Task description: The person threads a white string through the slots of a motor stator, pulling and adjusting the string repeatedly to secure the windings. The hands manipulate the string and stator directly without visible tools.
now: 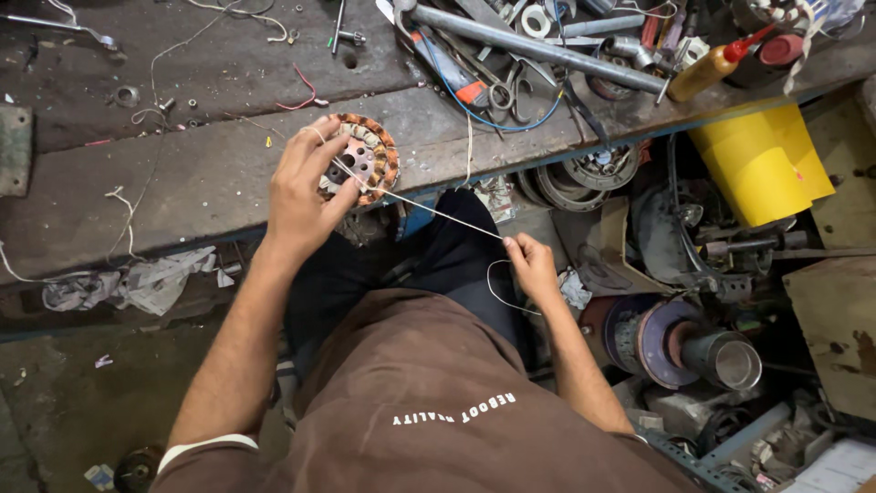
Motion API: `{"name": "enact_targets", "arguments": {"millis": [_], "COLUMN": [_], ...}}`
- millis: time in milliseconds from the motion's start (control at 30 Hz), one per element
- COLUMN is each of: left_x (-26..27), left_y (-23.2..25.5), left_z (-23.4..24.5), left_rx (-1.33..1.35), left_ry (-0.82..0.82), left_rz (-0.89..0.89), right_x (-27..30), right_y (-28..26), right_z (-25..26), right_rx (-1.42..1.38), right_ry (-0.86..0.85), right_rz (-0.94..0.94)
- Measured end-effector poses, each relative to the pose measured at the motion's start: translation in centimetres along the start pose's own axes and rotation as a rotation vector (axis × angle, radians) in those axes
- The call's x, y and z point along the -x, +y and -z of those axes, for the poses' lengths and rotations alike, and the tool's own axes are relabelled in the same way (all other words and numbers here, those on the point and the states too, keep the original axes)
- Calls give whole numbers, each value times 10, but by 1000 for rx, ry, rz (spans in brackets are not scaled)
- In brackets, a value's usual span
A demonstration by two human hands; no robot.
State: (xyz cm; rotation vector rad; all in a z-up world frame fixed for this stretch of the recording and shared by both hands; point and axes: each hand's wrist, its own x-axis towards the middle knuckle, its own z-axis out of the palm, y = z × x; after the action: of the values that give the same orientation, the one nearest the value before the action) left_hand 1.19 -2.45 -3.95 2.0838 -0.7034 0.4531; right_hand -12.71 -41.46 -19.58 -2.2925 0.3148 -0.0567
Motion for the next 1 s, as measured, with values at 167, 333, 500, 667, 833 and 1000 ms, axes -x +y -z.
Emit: {"name": "enact_targets", "arguments": {"millis": [167, 333, 500, 667, 833, 1000], "left_x": [2, 2, 1, 2, 4, 7], "left_y": [2, 4, 4, 3, 3, -2], "left_z": [-1, 1, -1, 0, -3, -2], "left_rx": [73, 84, 87, 77, 54, 90], "left_ry": [67, 94, 100, 118, 157, 159], "left_rz": [-25, -52, -57, -78, -79, -75], "right_x": [3, 7, 7, 7, 14, 23], "right_y": [-25, -75, -134, -172, -173, -161], "right_z": [-8, -35, -57, -62, -68, -72], "right_rx": [190, 42, -486, -376, -378, -409], "right_ry": [18, 104, -329, -621, -727, -792], "right_rz": [71, 272, 261, 327, 343, 237]}}
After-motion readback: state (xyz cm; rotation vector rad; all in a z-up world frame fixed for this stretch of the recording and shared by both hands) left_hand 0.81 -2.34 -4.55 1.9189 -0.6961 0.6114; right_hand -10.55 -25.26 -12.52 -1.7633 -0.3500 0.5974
